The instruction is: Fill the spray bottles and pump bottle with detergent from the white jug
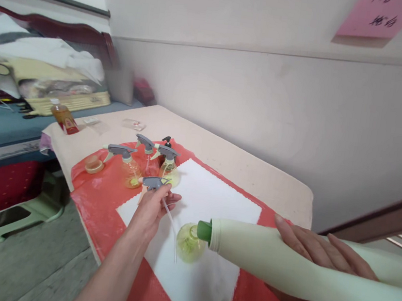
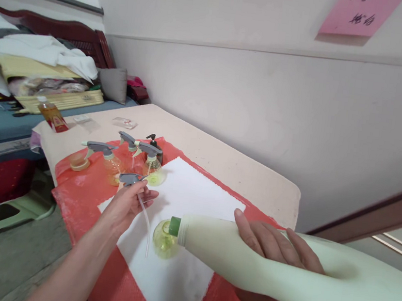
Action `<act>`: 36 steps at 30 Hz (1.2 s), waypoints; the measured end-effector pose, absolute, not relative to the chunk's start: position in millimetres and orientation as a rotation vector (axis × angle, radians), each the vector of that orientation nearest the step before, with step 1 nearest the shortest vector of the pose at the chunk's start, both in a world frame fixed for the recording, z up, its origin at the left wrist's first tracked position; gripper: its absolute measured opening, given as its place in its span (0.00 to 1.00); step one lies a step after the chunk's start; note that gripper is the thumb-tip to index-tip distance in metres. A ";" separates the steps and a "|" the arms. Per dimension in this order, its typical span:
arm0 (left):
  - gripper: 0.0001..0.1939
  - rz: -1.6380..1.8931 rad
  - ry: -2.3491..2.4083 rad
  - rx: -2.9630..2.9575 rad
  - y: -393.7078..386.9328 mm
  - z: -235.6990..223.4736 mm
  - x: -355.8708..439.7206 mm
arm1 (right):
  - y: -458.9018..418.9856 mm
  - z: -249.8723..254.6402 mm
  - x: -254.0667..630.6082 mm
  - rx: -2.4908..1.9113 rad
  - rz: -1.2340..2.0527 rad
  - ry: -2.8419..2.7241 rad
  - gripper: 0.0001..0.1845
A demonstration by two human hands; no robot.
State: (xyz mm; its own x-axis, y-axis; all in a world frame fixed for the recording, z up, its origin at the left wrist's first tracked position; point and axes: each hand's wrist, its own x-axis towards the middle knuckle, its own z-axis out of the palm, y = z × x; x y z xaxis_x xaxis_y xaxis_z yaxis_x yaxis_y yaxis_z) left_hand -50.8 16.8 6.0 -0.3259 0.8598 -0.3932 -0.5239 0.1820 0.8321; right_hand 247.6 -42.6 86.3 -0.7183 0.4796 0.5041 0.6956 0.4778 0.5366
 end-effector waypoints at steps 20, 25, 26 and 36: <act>0.16 1.438 1.246 0.377 17.5 4.1 -53.4 | -41.6 89.0 245.6 -1.004 -1.085 -2.429 0.21; 0.15 1.454 1.241 0.377 17.1 4.2 -52.8 | -41.2 82.8 257.2 -0.973 -1.153 -2.514 0.23; 0.15 1.456 1.238 0.374 17.1 4.0 -52.9 | -41.0 81.2 259.7 -0.975 -1.160 -2.514 0.23; 0.15 1.462 1.239 0.369 17.7 4.1 -53.1 | -40.8 78.4 265.5 -0.961 -1.326 -2.548 0.24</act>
